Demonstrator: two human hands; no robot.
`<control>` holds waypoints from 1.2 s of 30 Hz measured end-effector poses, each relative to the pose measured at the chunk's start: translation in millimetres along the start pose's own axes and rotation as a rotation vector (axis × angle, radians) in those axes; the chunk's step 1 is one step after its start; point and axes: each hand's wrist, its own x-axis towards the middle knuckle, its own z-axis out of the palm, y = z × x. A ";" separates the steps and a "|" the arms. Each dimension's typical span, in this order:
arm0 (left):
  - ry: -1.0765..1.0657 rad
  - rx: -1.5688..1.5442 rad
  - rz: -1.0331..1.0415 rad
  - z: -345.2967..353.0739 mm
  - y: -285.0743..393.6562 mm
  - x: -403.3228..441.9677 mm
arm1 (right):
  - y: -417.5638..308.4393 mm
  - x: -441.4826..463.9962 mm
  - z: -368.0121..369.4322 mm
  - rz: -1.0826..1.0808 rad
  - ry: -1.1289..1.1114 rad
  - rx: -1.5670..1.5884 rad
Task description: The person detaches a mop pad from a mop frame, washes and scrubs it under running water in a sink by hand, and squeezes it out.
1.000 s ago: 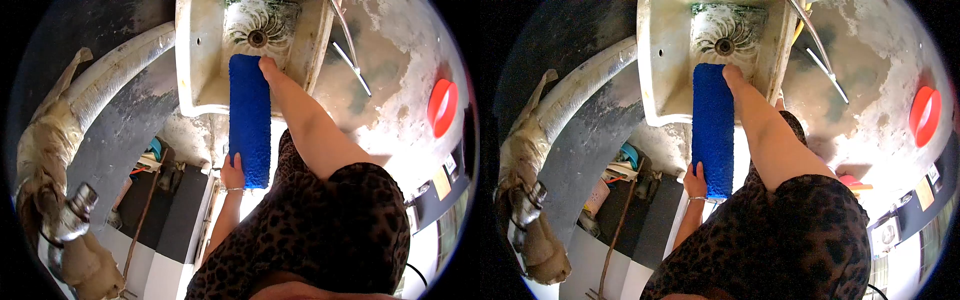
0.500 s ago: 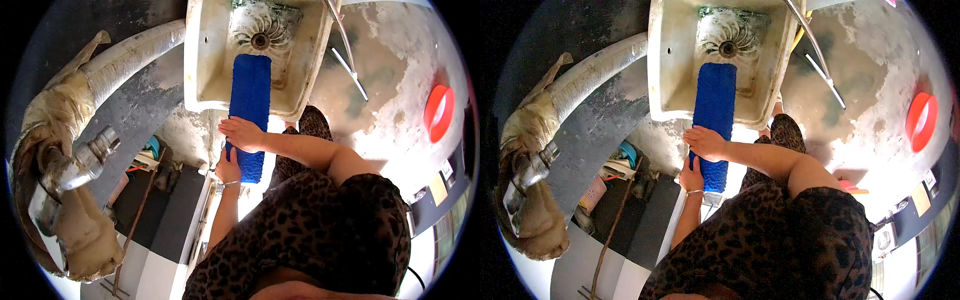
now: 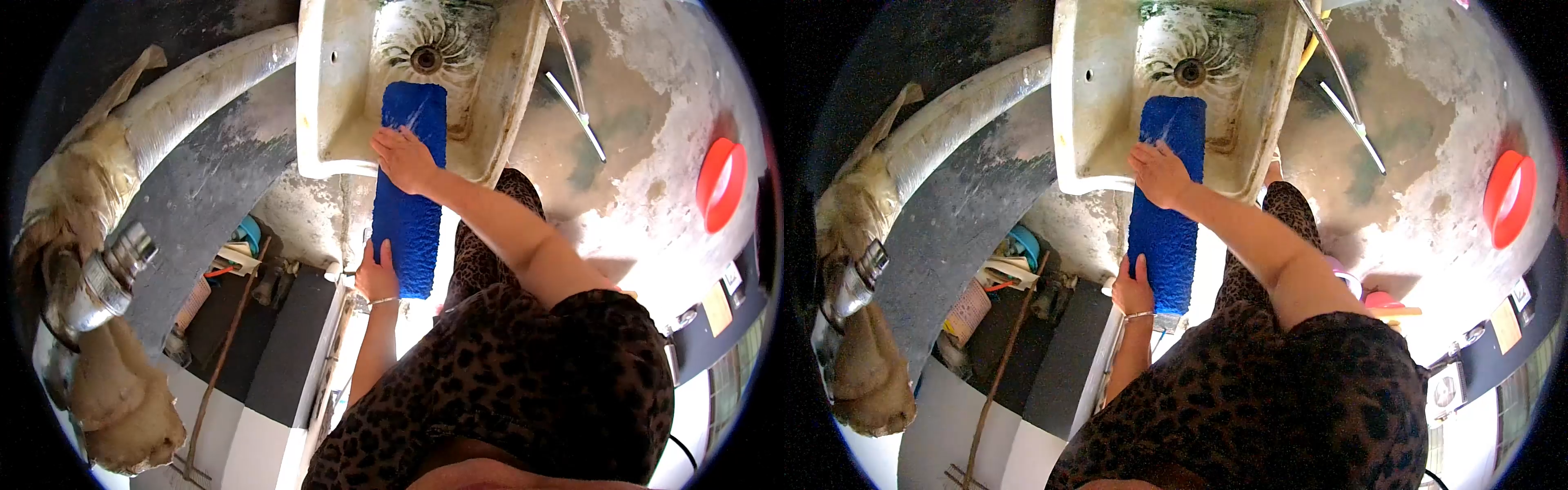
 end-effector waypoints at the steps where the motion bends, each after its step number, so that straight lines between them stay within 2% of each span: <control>1: 0.009 -0.033 0.001 2.0 0.3 0.4 | 4.3 2.7 2.2 -0.016 -0.014 0.023; 6: 0.014 -0.063 -0.013 -3.1 4.3 -0.5 | 12.7 16.2 23.7 -0.077 -0.026 0.096; 9: 0.003 -0.017 -0.015 -5.5 11.2 1.1 | 26.3 39.2 10.1 -0.019 -0.195 -0.270; 12: -0.011 -0.007 0.003 -9.1 11.5 4.0 | 66.9 70.6 19.3 0.097 -0.249 -0.104; 15: 0.040 -0.061 0.029 -4.1 9.0 4.0 | 74.4 74.7 46.7 0.144 -0.082 -0.107; 18: 0.025 0.011 0.023 -8.0 11.9 5.8 | 73.1 86.6 -24.6 0.522 -0.361 -0.077; 19: 0.016 0.003 0.035 -3.6 8.2 5.5 | 97.2 94.3 26.9 0.577 0.039 -0.128; 22: -0.031 -0.085 -0.002 -1.9 15.4 2.6 | 129.4 107.3 23.0 0.581 -0.362 0.076; 25: -0.040 -0.064 0.007 -3.9 17.5 2.4 | 130.2 106.2 18.8 0.701 -0.200 0.245; 28: -0.062 -0.071 0.000 -3.8 16.8 3.4 | 137.8 106.6 24.3 0.712 -0.112 0.304; 31: -0.048 -0.024 0.070 -2.9 13.7 2.4 | 161.1 116.3 37.7 0.882 0.021 0.622; 34: -0.383 -0.372 -0.029 2.0 -15.4 19.7 | 159.5 92.2 39.0 0.541 0.358 0.660; 36: -0.755 -0.946 -0.331 -8.0 -31.1 31.8 | 127.7 52.2 30.2 0.324 0.447 0.480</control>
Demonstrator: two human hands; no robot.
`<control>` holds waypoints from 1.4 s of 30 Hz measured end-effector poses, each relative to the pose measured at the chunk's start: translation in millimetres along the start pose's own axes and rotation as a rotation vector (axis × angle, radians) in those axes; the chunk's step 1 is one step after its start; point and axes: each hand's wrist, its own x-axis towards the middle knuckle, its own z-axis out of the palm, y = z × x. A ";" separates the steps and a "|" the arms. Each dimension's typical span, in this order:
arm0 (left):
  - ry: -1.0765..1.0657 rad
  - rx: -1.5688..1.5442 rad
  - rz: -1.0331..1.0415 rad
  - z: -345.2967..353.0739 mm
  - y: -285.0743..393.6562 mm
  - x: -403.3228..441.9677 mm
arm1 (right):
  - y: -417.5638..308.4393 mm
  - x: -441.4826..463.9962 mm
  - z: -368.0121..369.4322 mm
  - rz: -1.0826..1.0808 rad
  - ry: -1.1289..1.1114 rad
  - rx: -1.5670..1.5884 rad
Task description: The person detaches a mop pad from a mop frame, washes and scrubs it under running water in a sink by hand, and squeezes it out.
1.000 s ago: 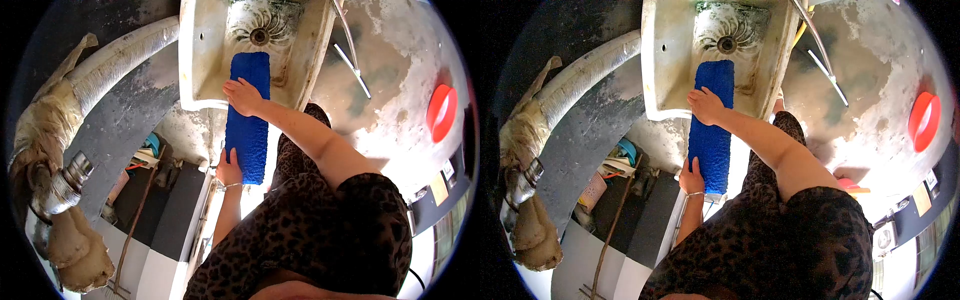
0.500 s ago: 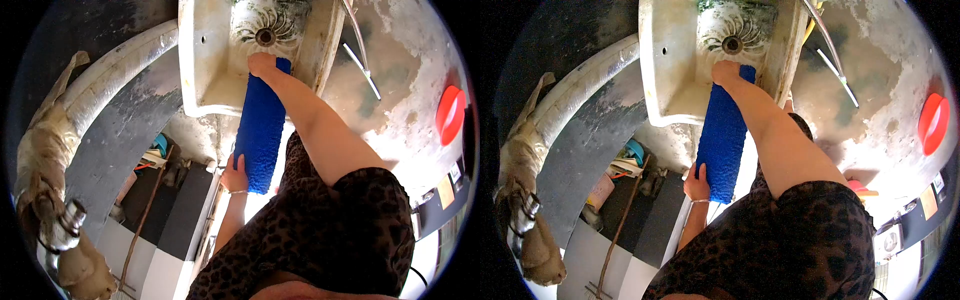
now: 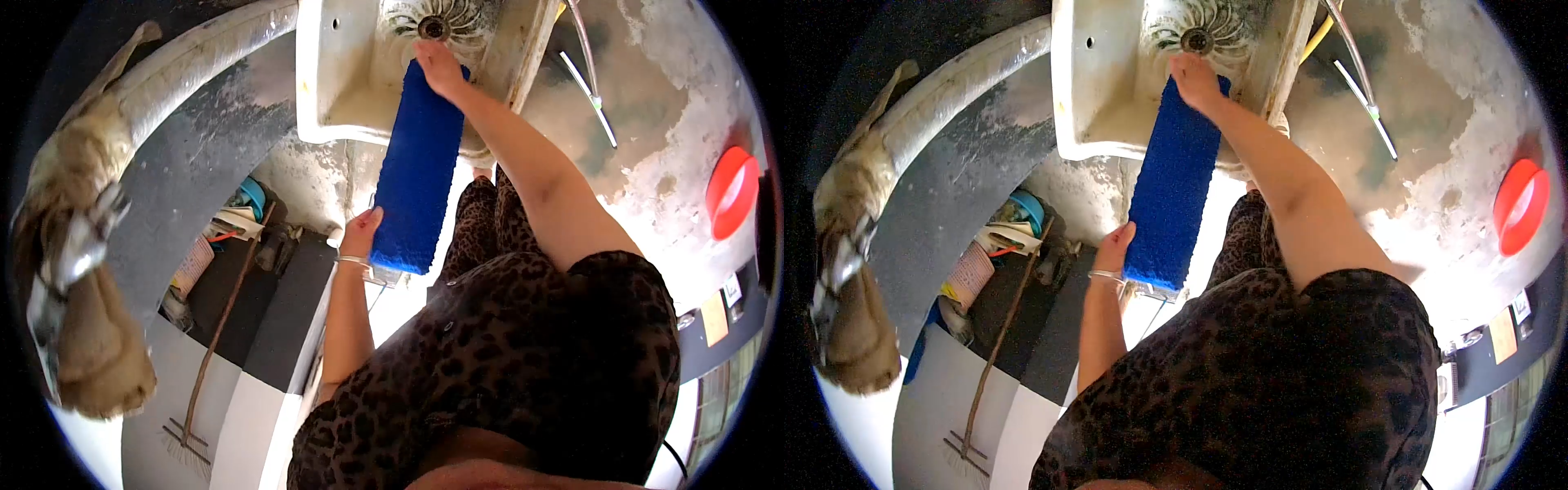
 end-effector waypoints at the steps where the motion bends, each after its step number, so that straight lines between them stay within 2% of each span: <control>1: -0.035 -0.082 0.002 -0.9 8.5 -11.2 | -17.6 -23.2 -12.4 -0.140 0.035 -0.059; 2: -0.131 -0.276 0.022 -8.4 -2.3 -17.4 | -41.0 -58.0 -22.6 -0.181 -0.059 0.062; 4: -0.089 -0.579 0.176 3.8 -19.4 -30.9 | -99.1 -141.1 -43.4 -0.267 -0.238 0.303; 5: -0.103 -0.752 0.173 10.0 -27.5 -35.8 | -130.4 -180.9 -58.0 -0.399 -0.348 0.352; 7: -0.063 -1.021 0.149 29.0 -32.1 -48.2 | -191.4 -235.7 -75.3 -0.458 -0.658 0.348; 8: -0.629 -1.001 0.398 -7.0 -88.9 -14.0 | -215.0 -247.1 -89.8 -0.491 -0.775 0.369; 11: -0.186 -0.974 0.282 2.1 -79.4 -21.1 | -223.3 -258.5 -90.0 -0.603 -0.741 0.119; 13: 0.107 -0.941 0.193 19.9 -62.4 -33.0 | -225.1 -252.3 -88.5 -0.538 -0.755 0.088; 16: 0.038 -0.960 0.366 70.1 -22.5 -72.9 | -219.2 -241.9 -79.6 -0.418 -0.683 0.066; 17: 0.074 -0.877 0.464 72.4 -26.3 -65.9 | -221.7 -237.8 -82.0 -0.399 -0.668 0.072; 20: 0.160 -0.636 0.510 67.2 -23.9 -60.9 | -218.1 -227.9 -79.4 -0.422 -0.673 0.069; 22: 0.324 -0.629 0.395 65.8 -28.9 -54.6 | -211.8 -215.6 -81.7 -0.464 -0.726 0.018; 24: 0.433 -0.574 0.354 72.8 -34.5 -55.3 | -181.4 -186.9 -74.0 -0.282 -0.645 -0.069; 26: 0.510 -0.560 0.354 83.3 -30.4 -56.3 | -132.5 -161.2 -57.2 -0.381 -0.547 -0.003; 28: 0.541 -0.551 0.281 72.0 -26.0 -49.3 | -132.8 -153.3 -56.7 -0.363 -0.593 0.087; 30: 0.545 -0.428 0.349 63.2 -41.4 -39.5 | -128.3 -140.4 -59.0 -0.266 -0.645 -0.013; 32: 0.509 -0.572 0.311 62.0 -27.9 -47.8 | -111.9 -114.6 -57.0 -0.188 -0.666 -0.166; 34: 0.450 -0.640 0.331 61.4 -21.1 -44.0 | -83.2 -103.2 -41.1 -0.267 -0.592 -0.089; 37: 0.463 -0.615 0.290 63.3 -9.5 -51.7 | -58.8 -97.3 -27.3 -0.256 -0.607 -0.053; 39: 0.506 -0.645 0.228 55.1 -8.9 -50.9 | -39.8 -79.2 -23.3 -0.183 -0.602 -0.139; 42: 0.445 -0.615 0.327 54.2 -13.1 -43.2 | -18.1 -59.0 -12.6 -0.112 -0.606 -0.204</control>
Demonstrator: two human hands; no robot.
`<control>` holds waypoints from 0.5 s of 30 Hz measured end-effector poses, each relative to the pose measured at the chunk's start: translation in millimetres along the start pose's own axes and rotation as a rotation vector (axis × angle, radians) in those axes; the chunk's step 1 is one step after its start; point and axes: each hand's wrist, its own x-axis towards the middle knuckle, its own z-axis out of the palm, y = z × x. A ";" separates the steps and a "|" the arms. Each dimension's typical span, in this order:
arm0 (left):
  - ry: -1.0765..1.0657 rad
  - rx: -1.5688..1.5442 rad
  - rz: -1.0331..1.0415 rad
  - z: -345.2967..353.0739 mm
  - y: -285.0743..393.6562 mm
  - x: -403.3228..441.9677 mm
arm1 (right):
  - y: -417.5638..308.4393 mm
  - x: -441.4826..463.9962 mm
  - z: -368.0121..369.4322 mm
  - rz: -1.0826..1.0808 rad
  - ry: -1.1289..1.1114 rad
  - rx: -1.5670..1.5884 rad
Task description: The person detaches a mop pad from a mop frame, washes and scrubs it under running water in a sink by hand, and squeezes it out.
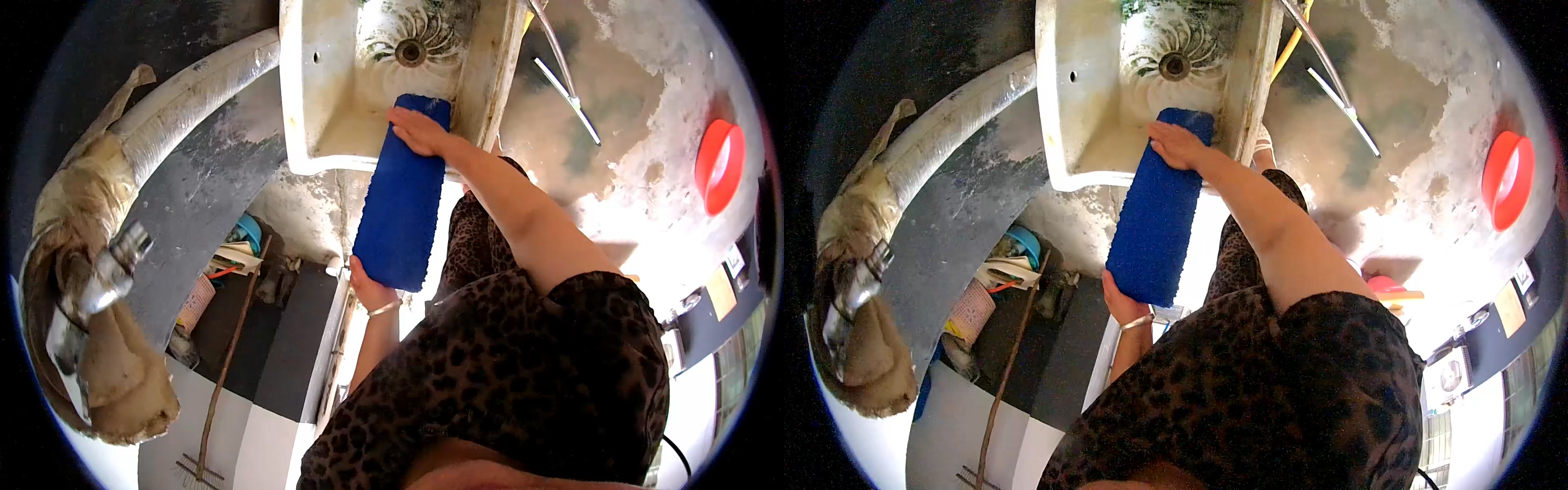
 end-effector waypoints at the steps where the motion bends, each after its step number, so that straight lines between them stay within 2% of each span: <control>1: 0.029 0.028 0.000 -5.6 -1.8 3.6 | 10.4 8.3 -1.1 0.048 0.005 -0.054; 3: 0.016 0.019 -0.039 -15.1 -3.5 13.4 | 47.6 33.8 8.5 0.068 0.096 -0.121; 6: -0.010 0.011 -0.068 -8.5 1.9 11.1 | 56.2 45.4 9.1 0.185 0.080 0.016; 9: -0.034 -0.017 -0.083 -15.6 -0.2 16.2 | 68.0 64.2 3.1 0.537 -0.037 0.147; 12: -0.043 -0.047 -0.124 -31.9 -11.8 25.5 | 54.1 60.7 -21.2 0.568 -0.119 0.029; 15: -0.012 -0.064 -0.143 -36.2 -20.1 25.6 | 55.0 65.1 -25.6 0.611 -0.051 0.107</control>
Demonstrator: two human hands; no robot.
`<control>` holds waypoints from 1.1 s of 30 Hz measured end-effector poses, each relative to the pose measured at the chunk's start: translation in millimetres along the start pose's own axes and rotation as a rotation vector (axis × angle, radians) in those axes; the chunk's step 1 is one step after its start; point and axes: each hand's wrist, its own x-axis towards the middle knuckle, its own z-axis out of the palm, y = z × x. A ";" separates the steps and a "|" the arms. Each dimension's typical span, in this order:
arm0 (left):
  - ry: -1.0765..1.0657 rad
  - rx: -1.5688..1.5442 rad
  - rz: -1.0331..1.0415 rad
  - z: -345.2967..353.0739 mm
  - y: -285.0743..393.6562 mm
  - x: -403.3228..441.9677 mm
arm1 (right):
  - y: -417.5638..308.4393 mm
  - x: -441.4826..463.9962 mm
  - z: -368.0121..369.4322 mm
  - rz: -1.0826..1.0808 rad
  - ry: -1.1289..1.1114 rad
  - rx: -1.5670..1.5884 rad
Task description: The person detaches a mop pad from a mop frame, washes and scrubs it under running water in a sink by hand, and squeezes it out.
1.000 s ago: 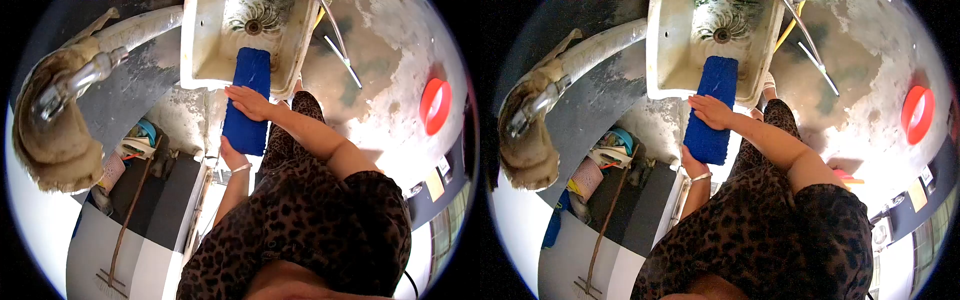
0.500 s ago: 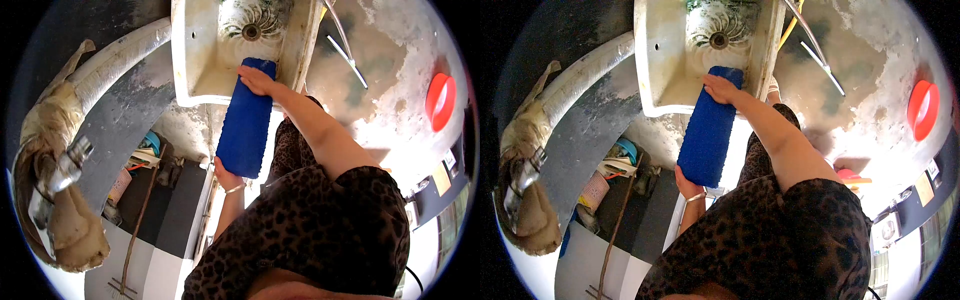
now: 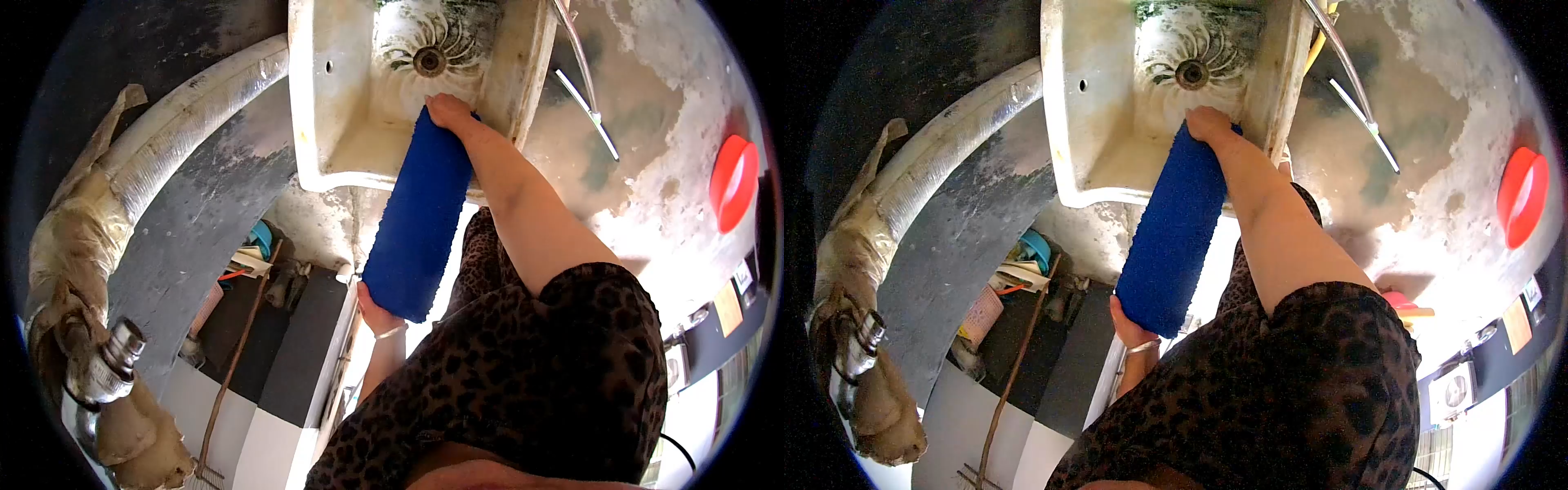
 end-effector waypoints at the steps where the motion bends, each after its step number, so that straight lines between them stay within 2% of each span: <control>1: 0.034 -0.002 -0.003 -2.1 -3.6 0.3 | -0.2 0.7 0.7 0.006 0.041 0.026; 5: 0.137 0.085 0.027 18.1 -4.1 -18.0 | 1.7 19.1 1.7 0.083 0.161 0.167; 6: 0.115 0.027 -0.004 10.9 -10.4 -14.4 | 4.4 30.8 2.7 0.116 0.181 0.213; 9: 0.076 -0.097 -0.063 -8.9 -26.7 -8.3 | 33.5 66.2 1.1 -0.151 0.198 -0.002; 10: 0.075 -0.114 -0.053 -2.4 -25.9 -12.6 | 8.4 13.0 -37.2 -0.018 0.087 -0.197; 13: 0.057 -0.085 -0.052 -12.6 -39.7 -3.7 | 7.1 -11.3 -28.7 -0.027 0.095 -0.275; 14: 0.031 -0.102 -0.055 -13.0 -41.2 -2.1 | 7.4 -33.5 -21.6 -0.063 0.329 -0.286; 17: 0.012 -0.112 -0.052 -10.1 -39.8 -3.3 | 3.9 -28.4 -25.9 0.048 0.089 -0.139; 20: 0.009 -0.121 -0.071 -18.0 -54.1 -2.3 | 7.1 -16.9 -18.0 -0.037 0.174 -0.127; 23: -0.015 -0.136 -0.107 -24.6 -61.0 -2.9 | -3.1 -23.6 -29.2 0.014 0.132 -0.089; 26: -0.032 -0.156 -0.113 -32.9 -60.6 3.2 | 18.8 10.7 -15.2 0.036 0.191 -0.056; 29: -0.047 -0.217 -0.113 -27.1 -45.3 -6.4 | 25.5 14.8 -7.3 0.461 0.109 1.419; 30: -0.067 -0.242 -0.074 -14.5 -30.9 -22.4 | -8.2 -62.8 -41.3 0.276 -0.013 1.471; 33: -0.090 -0.347 0.016 -9.7 -1.8 -42.8 | -18.4 -128.1 -19.3 0.099 -0.096 1.451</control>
